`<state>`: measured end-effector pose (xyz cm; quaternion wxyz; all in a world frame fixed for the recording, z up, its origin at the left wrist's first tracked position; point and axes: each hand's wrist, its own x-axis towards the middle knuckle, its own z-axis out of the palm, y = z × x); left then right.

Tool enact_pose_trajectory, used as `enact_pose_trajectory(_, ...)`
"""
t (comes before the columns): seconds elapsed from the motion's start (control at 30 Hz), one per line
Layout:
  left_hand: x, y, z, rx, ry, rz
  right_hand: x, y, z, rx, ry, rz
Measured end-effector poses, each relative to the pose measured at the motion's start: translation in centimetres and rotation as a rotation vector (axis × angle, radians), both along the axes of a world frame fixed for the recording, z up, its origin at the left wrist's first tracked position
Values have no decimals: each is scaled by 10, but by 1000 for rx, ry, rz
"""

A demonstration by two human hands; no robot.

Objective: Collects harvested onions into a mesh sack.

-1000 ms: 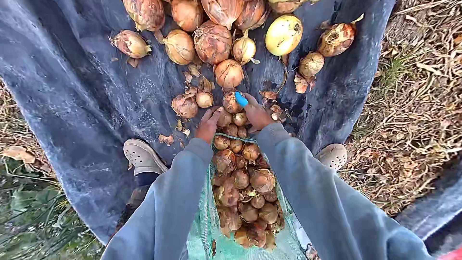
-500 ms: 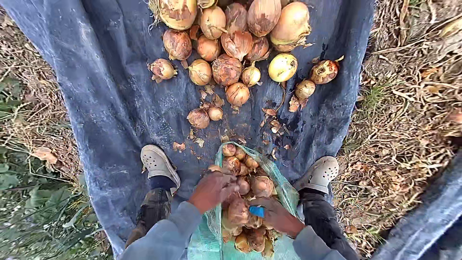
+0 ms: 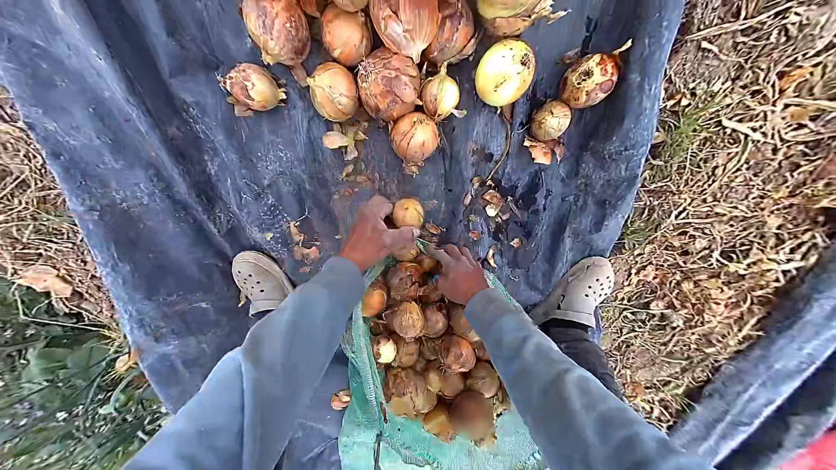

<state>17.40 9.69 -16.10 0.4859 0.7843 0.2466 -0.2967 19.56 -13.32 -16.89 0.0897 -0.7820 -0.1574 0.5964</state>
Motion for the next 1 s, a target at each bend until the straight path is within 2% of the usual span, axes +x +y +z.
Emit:
enact_pose_trajectory(0.07, -11, -32, 25, -150, 45, -193, -4, -9, 17, 39, 0, -65)
enact_pose_trajectory(0.17, -15, -75, 49, -174, 141, -472, -15, -30, 31, 141, -78, -272)
enact_pose_trajectory(0.23, -6, -89, 59, -171, 219, -518, -14, -41, 34, 98, -66, -245)
enact_pose_trajectory(0.33, 6, -106, 75, -157, 349, -520, -11, -49, 39, 9, -26, -34)
enact_pose_trajectory(0.47, 2, -98, 67, -137, 422, -471, -3, -44, 43, -4, 12, 152)
enact_pose_trajectory(0.53, -5, -94, 63, -121, 377, -524, -7, -47, 42, -1, -48, 138)
enact_pose_trajectory(0.6, -19, -107, 72, -99, 348, -597, -22, -58, 52, -64, -172, 41)
enact_pose_trajectory(0.67, -42, -128, 100, -122, 403, -667, -38, -71, 79, -309, -203, -60)
enact_pose_trajectory(0.73, -69, -150, 137, -154, 489, -771, -43, -89, 111, -571, -71, -37)
enact_pose_trajectory(0.83, -136, -157, 201, -156, 558, -882, -42, -100, 179, -697, 110, 9)
enact_pose_trajectory(0.9, -179, -138, 237, -37, 319, -852, -29, -98, 221, -664, 176, 75)
enact_pose_trajectory(0.97, -221, -116, 267, 324, -141, -680, -33, -98, 275, -582, 242, 135)
enact_pose_trajectory(1.0, -229, -103, 281, 497, -243, -574, -40, -99, 308, -540, 282, 150)
